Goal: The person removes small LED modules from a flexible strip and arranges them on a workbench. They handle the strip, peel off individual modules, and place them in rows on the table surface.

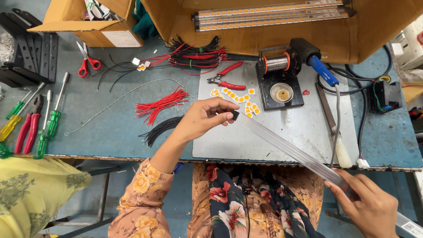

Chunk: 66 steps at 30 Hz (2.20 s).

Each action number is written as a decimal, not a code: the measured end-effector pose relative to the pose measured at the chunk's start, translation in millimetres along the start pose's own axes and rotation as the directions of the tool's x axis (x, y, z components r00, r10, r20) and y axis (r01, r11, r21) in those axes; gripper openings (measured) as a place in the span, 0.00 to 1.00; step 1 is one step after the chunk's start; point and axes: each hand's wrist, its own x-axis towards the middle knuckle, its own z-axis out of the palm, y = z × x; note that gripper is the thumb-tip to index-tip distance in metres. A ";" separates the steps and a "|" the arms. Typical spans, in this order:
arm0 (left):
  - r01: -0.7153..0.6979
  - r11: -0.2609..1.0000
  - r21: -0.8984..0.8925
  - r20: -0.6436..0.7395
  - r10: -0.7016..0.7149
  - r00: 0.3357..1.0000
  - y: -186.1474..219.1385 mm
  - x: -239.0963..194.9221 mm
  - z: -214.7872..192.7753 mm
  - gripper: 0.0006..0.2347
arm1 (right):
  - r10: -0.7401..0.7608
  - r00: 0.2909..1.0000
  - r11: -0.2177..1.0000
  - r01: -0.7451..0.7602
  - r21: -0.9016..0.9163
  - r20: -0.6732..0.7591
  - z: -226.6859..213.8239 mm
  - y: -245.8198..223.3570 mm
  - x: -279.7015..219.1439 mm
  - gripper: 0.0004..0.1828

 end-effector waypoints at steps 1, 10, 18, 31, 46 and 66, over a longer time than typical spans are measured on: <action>0.005 1.000 0.005 0.005 -0.005 1.000 0.0 0.0 -0.3 0.13 | 0.008 1.000 1.000 -0.008 -0.002 0.006 -0.1 -0.1 -0.1 0.22; 0.012 1.000 0.003 0.064 -0.012 0.998 -3.0 0.4 -0.3 0.12 | 0.043 0.998 0.998 -0.040 -0.055 0.049 -1.2 1.4 -3.7 0.22; 0.063 0.996 0.061 0.072 -0.067 0.995 -4.7 -0.1 -2.0 0.12 | 0.056 0.995 0.998 -0.054 -0.023 0.078 -2.3 2.1 -6.2 0.22; 0.003 0.995 0.105 0.092 -0.013 0.996 -12.8 -4.7 -0.2 0.10 | 0.041 0.995 0.997 -0.035 -0.063 0.088 -1.9 0.3 -6.6 0.22; 0.281 0.859 -0.428 0.572 0.016 0.820 -35.9 -8.0 -5.5 0.26 | -0.039 0.985 0.995 0.023 0.099 0.166 1.0 26.4 -8.0 0.24; 0.465 0.749 -0.471 0.769 0.090 0.633 -57.1 -12.8 1.7 0.23 | 0.011 0.929 0.994 -0.049 0.093 0.371 1.6 53.9 -7.1 0.26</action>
